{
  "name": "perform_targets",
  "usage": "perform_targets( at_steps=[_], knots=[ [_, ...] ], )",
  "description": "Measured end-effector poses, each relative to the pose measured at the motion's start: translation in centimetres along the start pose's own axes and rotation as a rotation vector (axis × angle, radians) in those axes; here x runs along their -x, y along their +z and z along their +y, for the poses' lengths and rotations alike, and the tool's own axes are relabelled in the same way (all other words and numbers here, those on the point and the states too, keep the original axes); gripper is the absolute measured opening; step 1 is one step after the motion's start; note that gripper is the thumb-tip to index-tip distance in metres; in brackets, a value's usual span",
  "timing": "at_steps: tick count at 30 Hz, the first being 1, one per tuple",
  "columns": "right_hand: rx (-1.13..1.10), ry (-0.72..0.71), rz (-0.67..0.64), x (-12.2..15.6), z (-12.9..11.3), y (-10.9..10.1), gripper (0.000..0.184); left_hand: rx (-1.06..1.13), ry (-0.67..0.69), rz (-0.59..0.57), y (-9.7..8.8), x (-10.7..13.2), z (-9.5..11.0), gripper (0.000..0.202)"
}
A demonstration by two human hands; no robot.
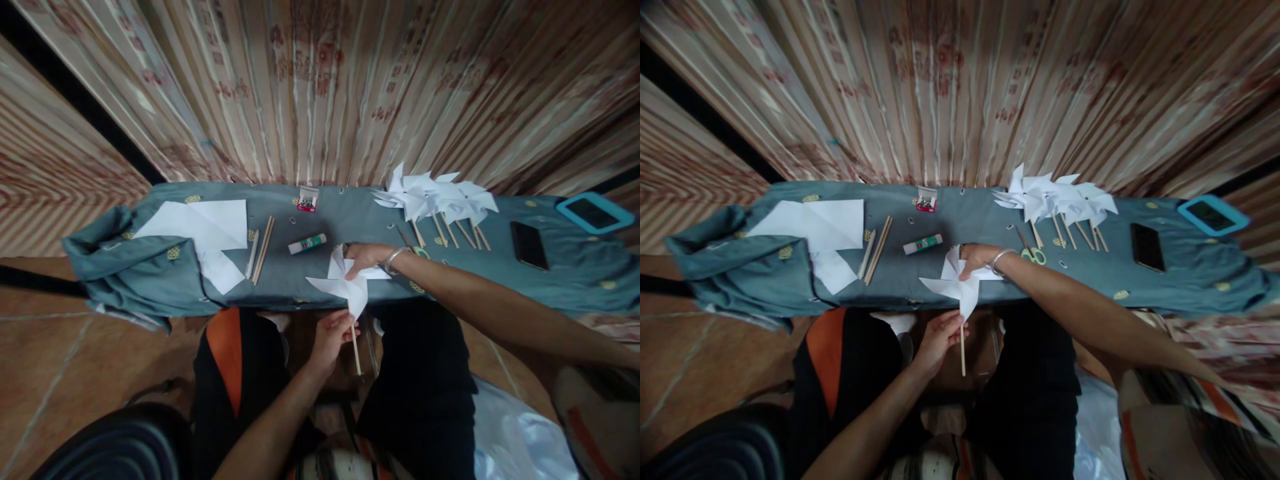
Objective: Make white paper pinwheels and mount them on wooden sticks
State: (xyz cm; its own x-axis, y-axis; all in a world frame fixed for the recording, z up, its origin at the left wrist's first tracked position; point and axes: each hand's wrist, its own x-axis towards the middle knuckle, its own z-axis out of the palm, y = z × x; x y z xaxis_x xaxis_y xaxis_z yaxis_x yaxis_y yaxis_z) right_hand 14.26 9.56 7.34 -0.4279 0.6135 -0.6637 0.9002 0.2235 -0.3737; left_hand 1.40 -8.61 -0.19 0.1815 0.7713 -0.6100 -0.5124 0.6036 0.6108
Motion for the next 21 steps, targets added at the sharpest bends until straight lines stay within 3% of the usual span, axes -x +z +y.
perform_targets(
  at_steps=[10,18,21],
  knots=[
    [-0.105,0.057,0.05,0.4,1.2,0.8,0.032,-0.039,0.05,-0.004,0.4,0.5,0.2,0.054],
    [-0.133,0.034,0.068,0.1,1.3,0.8,0.029,-0.169,0.134,-0.069,0.8,0.2,-0.2,0.034],
    [-0.127,0.022,0.069,-0.2,1.6,0.8,0.023,-0.205,0.18,-0.045,1.0,-0.5,-0.5,0.033]
  ],
)
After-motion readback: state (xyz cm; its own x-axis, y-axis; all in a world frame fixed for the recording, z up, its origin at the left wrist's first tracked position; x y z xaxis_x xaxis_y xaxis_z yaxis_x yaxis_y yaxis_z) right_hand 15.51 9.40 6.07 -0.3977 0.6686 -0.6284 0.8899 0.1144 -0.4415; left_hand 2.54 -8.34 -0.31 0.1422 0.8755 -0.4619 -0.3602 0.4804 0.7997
